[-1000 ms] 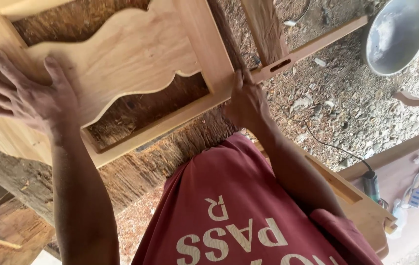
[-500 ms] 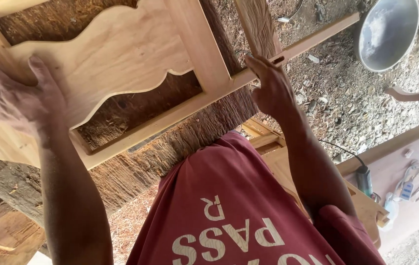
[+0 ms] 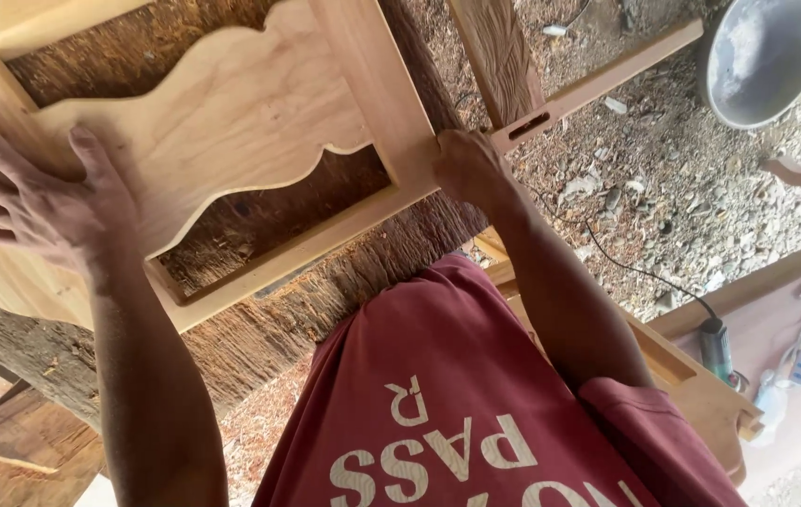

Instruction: The person sands the edges and surfaces of a wooden chair frame using a sanding block. They work on the vertical legs and the curved backrest, moving the sanding block back and forth to smooth the wood.

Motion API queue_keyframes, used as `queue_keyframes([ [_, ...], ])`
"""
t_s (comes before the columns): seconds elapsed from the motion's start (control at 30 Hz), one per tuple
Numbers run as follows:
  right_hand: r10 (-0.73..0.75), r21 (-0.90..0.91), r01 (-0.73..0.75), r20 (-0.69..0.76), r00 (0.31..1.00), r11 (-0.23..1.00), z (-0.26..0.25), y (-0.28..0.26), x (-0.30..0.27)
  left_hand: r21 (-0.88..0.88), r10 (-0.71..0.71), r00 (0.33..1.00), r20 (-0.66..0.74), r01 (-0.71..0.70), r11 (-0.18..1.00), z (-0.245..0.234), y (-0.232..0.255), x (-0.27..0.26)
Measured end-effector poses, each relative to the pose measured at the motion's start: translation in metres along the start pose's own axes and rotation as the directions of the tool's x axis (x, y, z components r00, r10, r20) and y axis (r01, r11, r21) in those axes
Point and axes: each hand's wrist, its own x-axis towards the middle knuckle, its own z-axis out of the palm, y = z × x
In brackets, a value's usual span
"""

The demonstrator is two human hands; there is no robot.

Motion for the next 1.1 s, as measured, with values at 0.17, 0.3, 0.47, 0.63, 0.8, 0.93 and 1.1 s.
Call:
queue_keyframes([
  [0.17,0.043,0.086,-0.055,0.130,0.991,0.995,-0.033,-0.023,-0.022,0.080,-0.147,0.970,0.195,0.134,0.988,0.011,-0.006,0.009],
  [0.3,0.032,0.201,-0.039,0.037,0.999,0.979,-0.016,-0.006,-0.009,0.041,-0.082,0.993,0.090,0.079,0.996,0.015,-0.008,0.005],
  [0.47,-0.001,0.227,-0.007,0.035,0.999,0.974,-0.017,-0.003,-0.017,0.026,0.017,0.999,-0.038,-0.016,1.000,0.008,-0.005,0.003],
  [0.63,-0.169,0.013,0.171,-0.100,0.981,0.985,0.006,0.020,-0.012,0.031,-0.047,0.999,0.022,0.047,0.998,0.009,-0.005,0.005],
  [0.8,-0.247,-0.077,0.240,-0.106,0.963,0.968,0.008,0.020,-0.012,0.058,-0.080,0.995,0.051,0.077,0.995,0.006,-0.007,0.004],
  [0.93,-0.301,-0.133,0.286,-0.118,0.946,0.949,-0.001,0.013,-0.021,0.042,-0.003,0.999,-0.047,0.005,0.999,0.011,-0.006,0.005],
  [1.1,-0.269,-0.103,0.256,-0.145,0.952,0.961,0.019,0.032,-0.007,0.007,0.047,0.996,-0.071,-0.047,0.999,0.001,-0.003,0.000],
])
